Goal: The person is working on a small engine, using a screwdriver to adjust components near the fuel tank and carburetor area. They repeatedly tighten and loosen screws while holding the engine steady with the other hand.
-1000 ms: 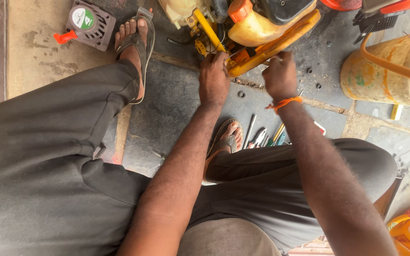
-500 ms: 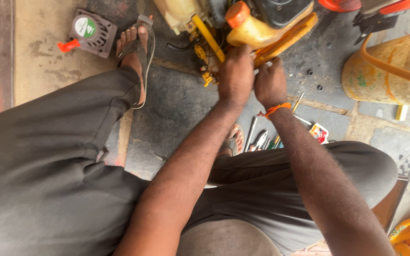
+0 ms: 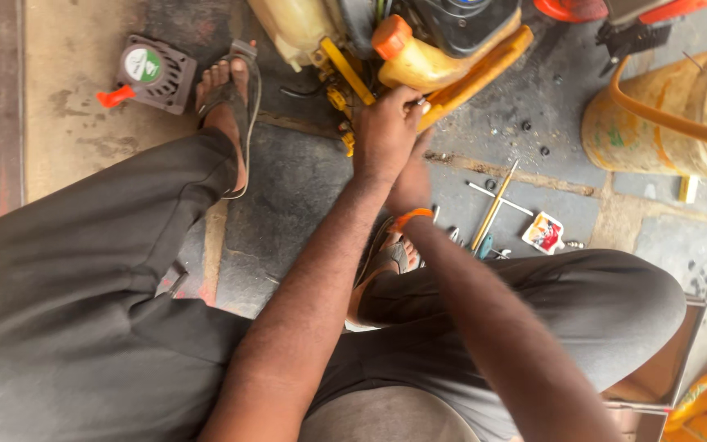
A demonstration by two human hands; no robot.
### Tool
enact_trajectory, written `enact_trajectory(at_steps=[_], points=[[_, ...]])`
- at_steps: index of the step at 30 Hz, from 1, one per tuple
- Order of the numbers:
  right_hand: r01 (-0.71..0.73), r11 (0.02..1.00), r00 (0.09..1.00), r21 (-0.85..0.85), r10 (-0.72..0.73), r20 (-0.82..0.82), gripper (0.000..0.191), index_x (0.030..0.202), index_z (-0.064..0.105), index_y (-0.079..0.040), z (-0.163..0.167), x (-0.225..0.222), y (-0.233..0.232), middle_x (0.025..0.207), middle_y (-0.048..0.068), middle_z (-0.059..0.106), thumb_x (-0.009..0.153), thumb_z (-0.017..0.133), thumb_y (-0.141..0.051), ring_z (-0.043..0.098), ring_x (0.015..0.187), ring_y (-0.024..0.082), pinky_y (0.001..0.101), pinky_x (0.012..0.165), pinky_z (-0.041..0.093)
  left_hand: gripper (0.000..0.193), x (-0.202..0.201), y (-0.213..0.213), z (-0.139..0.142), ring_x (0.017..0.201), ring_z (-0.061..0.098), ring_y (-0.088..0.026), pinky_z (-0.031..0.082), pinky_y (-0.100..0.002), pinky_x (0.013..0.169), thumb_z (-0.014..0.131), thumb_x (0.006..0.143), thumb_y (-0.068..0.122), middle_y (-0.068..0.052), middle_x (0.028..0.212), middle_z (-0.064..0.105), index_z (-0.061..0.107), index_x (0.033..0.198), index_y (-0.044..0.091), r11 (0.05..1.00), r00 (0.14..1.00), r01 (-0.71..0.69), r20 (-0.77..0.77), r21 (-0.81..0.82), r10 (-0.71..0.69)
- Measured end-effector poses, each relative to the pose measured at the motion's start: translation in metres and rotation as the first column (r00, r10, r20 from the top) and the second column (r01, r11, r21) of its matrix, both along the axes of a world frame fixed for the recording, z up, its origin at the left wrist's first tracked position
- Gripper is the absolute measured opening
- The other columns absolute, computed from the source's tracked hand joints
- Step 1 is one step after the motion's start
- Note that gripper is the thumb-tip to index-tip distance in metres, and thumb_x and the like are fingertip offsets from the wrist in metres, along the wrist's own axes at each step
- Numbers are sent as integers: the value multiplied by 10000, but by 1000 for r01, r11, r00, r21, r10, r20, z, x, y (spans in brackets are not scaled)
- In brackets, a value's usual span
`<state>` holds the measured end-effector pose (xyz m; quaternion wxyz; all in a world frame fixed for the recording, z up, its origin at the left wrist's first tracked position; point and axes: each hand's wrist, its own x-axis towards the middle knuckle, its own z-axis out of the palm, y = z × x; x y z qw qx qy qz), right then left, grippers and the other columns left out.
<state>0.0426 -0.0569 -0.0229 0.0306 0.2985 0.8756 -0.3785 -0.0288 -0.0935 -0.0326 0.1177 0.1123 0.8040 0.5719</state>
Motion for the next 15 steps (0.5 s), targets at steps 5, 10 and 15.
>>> enact_trajectory(at_steps=[5, 10, 15], points=[[-110, 980, 994, -168, 111, -2, 524, 1353, 646, -19, -29, -10, 1, 1243, 262, 743, 1037, 675, -436, 716, 1190, 417, 494, 957, 569, 175, 2, 4, -4, 954, 791, -199, 658, -294, 815, 728, 944, 117, -91, 1040, 790, 703, 1111, 70, 999, 1000, 15, 8, -42, -15], [-293, 954, 936, -58, 299, 189, 447, 1168, 665, 16, -34, -17, 31, 1005, 253, 741, 849, 761, -281, 719, 1020, 435, 480, 886, 574, 166, 1, 4, -7, 1023, 793, -197, 658, -290, 895, 718, 950, 91, -117, 1065, 795, 701, 1107, 38, 996, 1000, 9, -11, 92, -8], [-221, 959, 841, -177, 280, 464, 382, 1085, 743, -40, -30, -35, 55, 887, 171, 766, 736, 797, -186, 799, 855, 330, 451, 789, 634, 169, 4, 1, -2, 1019, 798, -197, 646, -308, 863, 702, 986, 109, -130, 1067, 795, 685, 1125, 15, 996, 997, 26, 72, 80, -32]])
